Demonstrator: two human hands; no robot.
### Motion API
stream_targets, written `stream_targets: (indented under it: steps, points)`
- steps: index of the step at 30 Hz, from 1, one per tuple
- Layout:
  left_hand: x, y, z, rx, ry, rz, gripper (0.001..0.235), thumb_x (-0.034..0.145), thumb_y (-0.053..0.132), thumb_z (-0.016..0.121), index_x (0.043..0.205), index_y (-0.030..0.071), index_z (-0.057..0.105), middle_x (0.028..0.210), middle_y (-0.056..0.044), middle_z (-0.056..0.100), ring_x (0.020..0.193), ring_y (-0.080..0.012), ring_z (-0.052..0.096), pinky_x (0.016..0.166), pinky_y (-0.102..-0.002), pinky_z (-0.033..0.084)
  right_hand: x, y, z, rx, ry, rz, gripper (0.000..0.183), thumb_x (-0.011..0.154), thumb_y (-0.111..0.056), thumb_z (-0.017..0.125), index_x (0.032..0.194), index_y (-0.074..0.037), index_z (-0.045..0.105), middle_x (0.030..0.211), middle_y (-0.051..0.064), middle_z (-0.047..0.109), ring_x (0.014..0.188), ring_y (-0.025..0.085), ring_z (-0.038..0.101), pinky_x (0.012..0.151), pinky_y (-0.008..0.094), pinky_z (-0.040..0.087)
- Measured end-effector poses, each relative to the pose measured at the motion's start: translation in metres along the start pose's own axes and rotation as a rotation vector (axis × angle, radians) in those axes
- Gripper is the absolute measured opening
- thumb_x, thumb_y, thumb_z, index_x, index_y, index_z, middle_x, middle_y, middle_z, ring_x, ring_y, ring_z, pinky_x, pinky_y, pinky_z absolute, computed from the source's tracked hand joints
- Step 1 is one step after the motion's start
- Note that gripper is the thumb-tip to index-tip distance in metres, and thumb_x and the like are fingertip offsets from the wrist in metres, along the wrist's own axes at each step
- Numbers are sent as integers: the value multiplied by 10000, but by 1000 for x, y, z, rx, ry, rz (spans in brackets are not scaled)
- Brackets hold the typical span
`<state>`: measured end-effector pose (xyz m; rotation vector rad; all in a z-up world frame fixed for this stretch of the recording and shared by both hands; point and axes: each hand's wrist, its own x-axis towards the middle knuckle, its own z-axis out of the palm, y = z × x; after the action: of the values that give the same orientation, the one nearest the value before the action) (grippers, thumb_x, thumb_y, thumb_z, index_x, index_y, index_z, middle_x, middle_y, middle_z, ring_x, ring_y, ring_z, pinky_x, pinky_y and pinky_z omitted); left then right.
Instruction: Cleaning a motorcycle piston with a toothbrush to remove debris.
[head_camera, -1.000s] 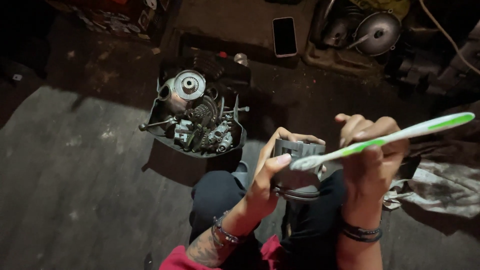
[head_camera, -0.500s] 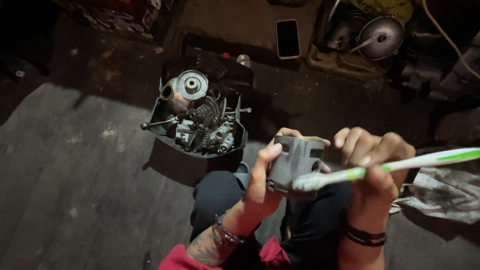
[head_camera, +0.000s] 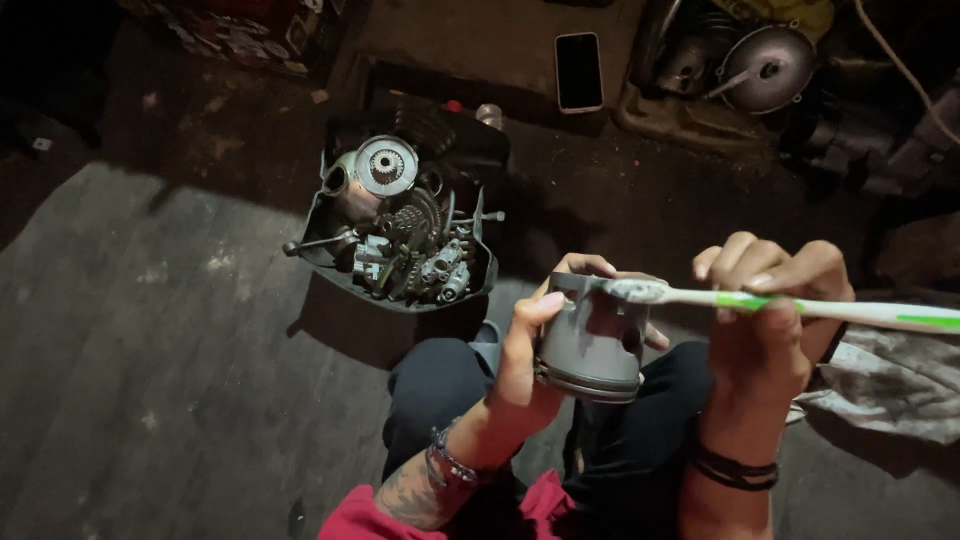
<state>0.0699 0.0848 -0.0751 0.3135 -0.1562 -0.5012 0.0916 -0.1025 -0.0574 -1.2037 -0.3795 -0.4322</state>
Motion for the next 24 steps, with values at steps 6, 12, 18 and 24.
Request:
stream_targets:
  steps: [6, 12, 18, 24]
  points:
    - [4, -6, -2, -202, 13, 0, 628, 939, 172, 480, 1535, 45, 326, 1487, -343, 444, 1152, -449, 603, 803, -504, 612, 0, 0, 4, -62, -82, -7, 205, 957, -378, 698, 986, -227, 564, 748, -65, 564, 787, 73, 535, 1010, 338, 513]
    - [3, 1, 21, 331, 7, 165, 1179, 767, 641, 788, 1571, 21, 189, 1523, -230, 403, 1182, -347, 608, 901, -443, 594, -1, -7, 12, -154, -93, -29, 258, 920, -453, 690, 879, -212, 604, 781, -60, 563, 910, 99, 542, 1206, 435, 511]
    - [1, 0, 26, 506, 96, 251, 883, 784, 436, 676, 1481, 19, 330, 1408, -210, 526, 1270, -313, 551, 1110, -458, 464, -1, -9, 9, -177, -277, -6, 102, 747, -251, 654, 805, -171, 631, 684, -50, 532, 911, 142, 542, 1228, 511, 449]
    - [0, 0, 25, 468, 99, 317, 620, 828, 310, 620, 1365, 58, 439, 1380, -172, 546, 1255, -286, 551, 1088, -468, 478, -2, -5, 8, -196, -279, -27, 234, 783, -367, 725, 876, -179, 621, 774, -66, 613, 947, 129, 584, 1217, 505, 491]
